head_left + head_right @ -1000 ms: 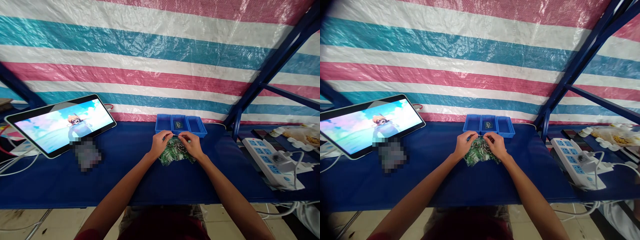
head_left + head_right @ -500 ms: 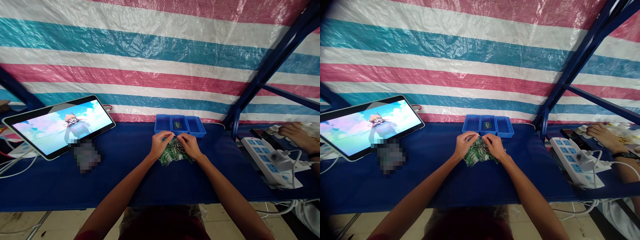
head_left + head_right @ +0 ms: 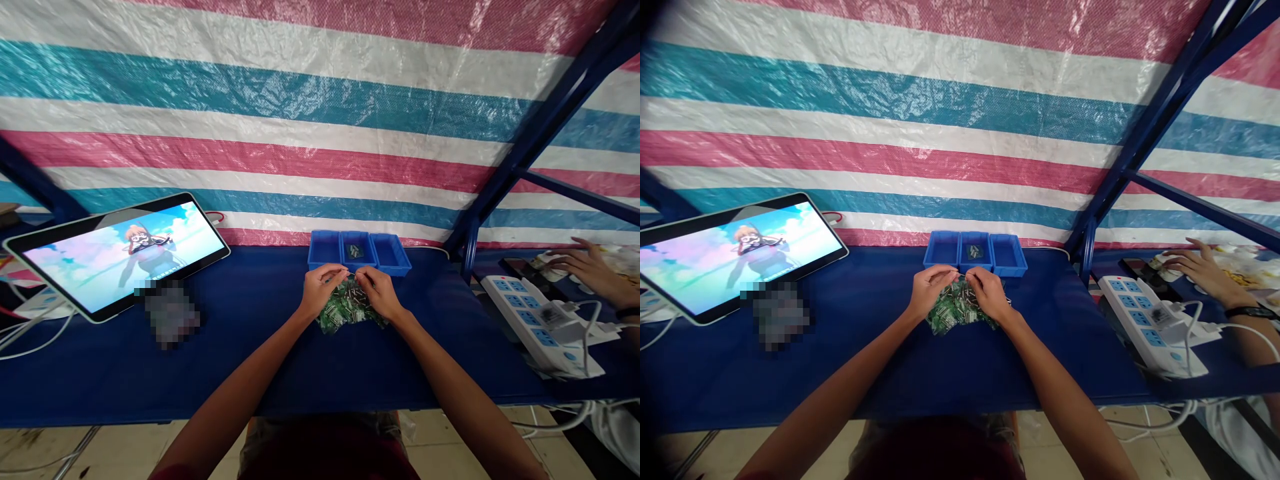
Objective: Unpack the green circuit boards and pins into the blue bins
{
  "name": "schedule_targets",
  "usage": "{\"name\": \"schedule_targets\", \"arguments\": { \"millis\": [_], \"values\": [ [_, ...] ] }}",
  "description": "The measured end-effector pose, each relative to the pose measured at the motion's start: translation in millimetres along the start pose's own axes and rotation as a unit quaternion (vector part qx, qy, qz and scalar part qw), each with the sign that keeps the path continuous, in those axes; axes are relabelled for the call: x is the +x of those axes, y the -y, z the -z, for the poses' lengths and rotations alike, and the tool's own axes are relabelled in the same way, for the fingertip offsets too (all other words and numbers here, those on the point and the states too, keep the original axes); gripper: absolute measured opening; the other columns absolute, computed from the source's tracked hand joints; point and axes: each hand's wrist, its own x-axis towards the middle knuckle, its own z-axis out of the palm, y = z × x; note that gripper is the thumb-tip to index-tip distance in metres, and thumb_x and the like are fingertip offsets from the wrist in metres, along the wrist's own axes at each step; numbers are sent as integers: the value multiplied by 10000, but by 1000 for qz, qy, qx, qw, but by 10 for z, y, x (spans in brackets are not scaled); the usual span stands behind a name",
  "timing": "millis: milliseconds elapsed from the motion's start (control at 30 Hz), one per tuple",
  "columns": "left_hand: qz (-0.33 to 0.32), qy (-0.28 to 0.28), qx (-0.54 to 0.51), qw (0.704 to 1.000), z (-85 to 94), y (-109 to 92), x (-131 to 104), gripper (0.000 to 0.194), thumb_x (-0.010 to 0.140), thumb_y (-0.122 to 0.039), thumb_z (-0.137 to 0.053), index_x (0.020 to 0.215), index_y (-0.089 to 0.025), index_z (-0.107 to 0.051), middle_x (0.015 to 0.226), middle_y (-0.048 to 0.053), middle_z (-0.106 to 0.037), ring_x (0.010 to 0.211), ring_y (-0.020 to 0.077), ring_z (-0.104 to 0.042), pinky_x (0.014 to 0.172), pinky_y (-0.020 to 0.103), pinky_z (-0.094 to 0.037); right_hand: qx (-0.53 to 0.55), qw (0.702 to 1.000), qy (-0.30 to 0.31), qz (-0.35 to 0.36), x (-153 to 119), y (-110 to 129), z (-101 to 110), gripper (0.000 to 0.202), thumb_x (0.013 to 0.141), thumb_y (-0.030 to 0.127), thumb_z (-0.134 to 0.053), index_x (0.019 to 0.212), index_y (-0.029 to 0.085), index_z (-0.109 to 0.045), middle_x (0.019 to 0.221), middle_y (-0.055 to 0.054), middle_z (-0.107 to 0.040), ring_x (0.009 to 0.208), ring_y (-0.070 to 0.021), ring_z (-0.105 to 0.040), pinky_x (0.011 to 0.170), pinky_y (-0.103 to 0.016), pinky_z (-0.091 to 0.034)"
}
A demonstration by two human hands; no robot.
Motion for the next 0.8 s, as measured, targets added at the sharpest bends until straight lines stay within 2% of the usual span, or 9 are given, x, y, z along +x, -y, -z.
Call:
{"name": "schedule_targets", "arguments": {
  "millis": [133, 233, 300, 367, 500, 567, 667, 733, 800],
  "values": [
    [-76, -37, 101, 991, 20, -43, -5, 235, 857, -376, -612, 882, -159, -699, 810, 61, -726, 709, 178, -683, 671, 292, -565, -6, 999, -36, -18, 4, -33, -12, 355, 967, 388, -371, 875, 180, -644, 706, -27, -613, 635, -159, -564, 653, -267, -428],
    [-180, -88, 226, 953, 92, -58, 42, 185, 883, -323, -584, 886, -182, -705, 824, 60, -722, 748, 177, -669, 724, 306, -543, -9, 998, -55, -27, 7, -51, -12, 350, 960, 394, -387, 951, 175, -660, 734, -36, -643, 646, -165, -585, 663, -275, -447],
    [-219, -120, 292, 923, 161, -23, 124, 182, 900, -301, -555, 903, -190, -699, 848, 72, -721, 799, 192, -665, 752, 322, -528, -14, 998, -59, -28, 9, -55, -11, 353, 952, 406, -401, 936, 175, -668, 739, -44, -655, 647, -171, -594, 655, -281, -456],
    [-224, -139, 356, 897, 228, 44, 232, 186, 909, -290, -536, 917, -192, -695, 854, 84, -718, 827, 212, -658, 775, 341, -509, -19, 998, -57, -24, 9, -56, -11, 354, 947, 412, -410, 919, 177, -673, 755, -52, -668, 656, -178, -602, 655, -289, -464],
    [-194, -123, 449, 864, 301, 155, 373, 258, 908, -305, -525, 1074, -160, -659, 1016, 132, -682, 961, 263, -623, 848, 385, -469, -26, 998, -48, -12, 7, -63, -15, 345, 943, 404, -419, 898, 180, -677, 793, -63, -685, 667, -181, -610, 659, -295, -472],
    [-191, -61, 439, 876, 305, 155, 359, 268, 924, -306, -490, 1082, -163, -652, 1015, 119, -665, 962, 238, -619, 852, 350, -470, -29, 998, -46, -12, 5, -70, -17, 337, 943, 397, -422, 898, 184, -678, 812, -65, -692, 665, -180, -608, 653, -296, -473],
    [-175, 110, 376, 903, 302, 105, 286, 257, 922, -346, -489, 1042, -199, -662, 968, 67, -663, 870, 185, -634, 789, 284, -490, -30, 999, -43, -10, 2, -77, -21, 328, 943, 389, -419, 905, 190, -677, 859, -71, -704, 688, -185, -615, 662, -303, -474],
    [-153, 204, 351, 901, 309, 73, 248, 270, 874, -403, -561, 1029, -212, -672, 976, 61, -667, 881, 200, -637, 773, 289, -498, -30, 999, -41, -10, 1, -77, -23, 329, 941, 391, -418, 898, 193, -677, 875, -73, -707, 701, -189, -621, 659, -303, -474],
    [-135, 256, 348, 892, 328, 54, 237, 289, 832, -419, -613, 1020, -211, -683, 994, 74, -668, 926, 230, -631, 793, 311, -497, -29, 999, -41, -11, 2, -73, -21, 328, 938, 392, -419, 888, 196, -677, 877, -73, -710, 697, -189, -624, 645, -299, -473]
  ]
}}
